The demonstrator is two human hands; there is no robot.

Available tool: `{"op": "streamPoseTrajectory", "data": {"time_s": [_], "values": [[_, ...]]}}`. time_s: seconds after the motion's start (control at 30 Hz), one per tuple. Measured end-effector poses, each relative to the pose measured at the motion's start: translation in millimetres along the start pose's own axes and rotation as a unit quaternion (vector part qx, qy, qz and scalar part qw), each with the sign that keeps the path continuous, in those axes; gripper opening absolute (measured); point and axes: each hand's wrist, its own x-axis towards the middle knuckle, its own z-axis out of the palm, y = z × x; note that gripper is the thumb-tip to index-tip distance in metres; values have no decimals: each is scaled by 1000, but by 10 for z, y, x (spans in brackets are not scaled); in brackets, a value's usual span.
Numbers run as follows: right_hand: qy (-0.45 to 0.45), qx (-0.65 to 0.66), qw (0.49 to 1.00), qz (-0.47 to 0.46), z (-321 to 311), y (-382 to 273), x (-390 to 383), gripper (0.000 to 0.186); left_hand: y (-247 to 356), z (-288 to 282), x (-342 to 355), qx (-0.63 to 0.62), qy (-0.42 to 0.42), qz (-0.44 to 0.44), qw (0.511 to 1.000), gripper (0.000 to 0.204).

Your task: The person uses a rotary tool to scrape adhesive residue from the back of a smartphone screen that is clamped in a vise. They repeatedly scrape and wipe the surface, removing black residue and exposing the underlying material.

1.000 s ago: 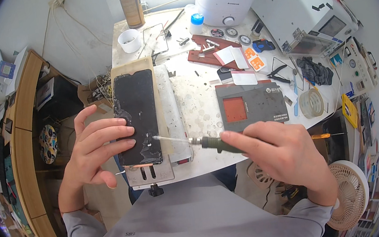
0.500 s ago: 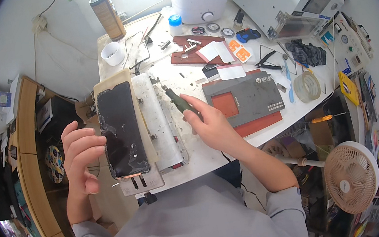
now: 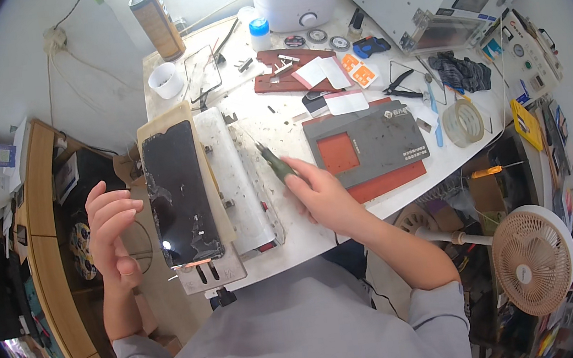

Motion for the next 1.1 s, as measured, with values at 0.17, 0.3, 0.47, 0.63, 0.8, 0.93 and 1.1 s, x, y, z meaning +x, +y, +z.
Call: {"op": "streamPoseTrajectory", "data": {"time_s": [0.17, 0.3, 0.47, 0.63, 0.8, 0.93, 1.1], "values": [[41, -8, 999, -24, -64, -81, -424, 55, -26, -25, -55, -24, 1, -8, 1000, 69], [61, -204, 956, -203, -195, -399, -683, 61, 53, 16, -39, -8, -44, 35, 998, 71], [24, -448, 838, -310, -238, -961, -913, 62, 111, 34, -73, 1, -55, 48, 997, 74], [-18, -483, 813, -325, -188, -1155, -956, 59, 202, -36, 30, -17, -25, 17, 999, 53], [-56, -483, 798, -356, -73, -1244, -933, 59, 315, 43, 463, -11, 16, 29, 999, 32], [-65, -490, 793, -356, -53, -1281, -927, 59, 312, 17, 531, 23, 17, 65, 997, 22], [-15, -477, 803, -357, -175, -1278, -903, 60, 95, -26, 587, 40, 43, 0, 998, 16]]}}
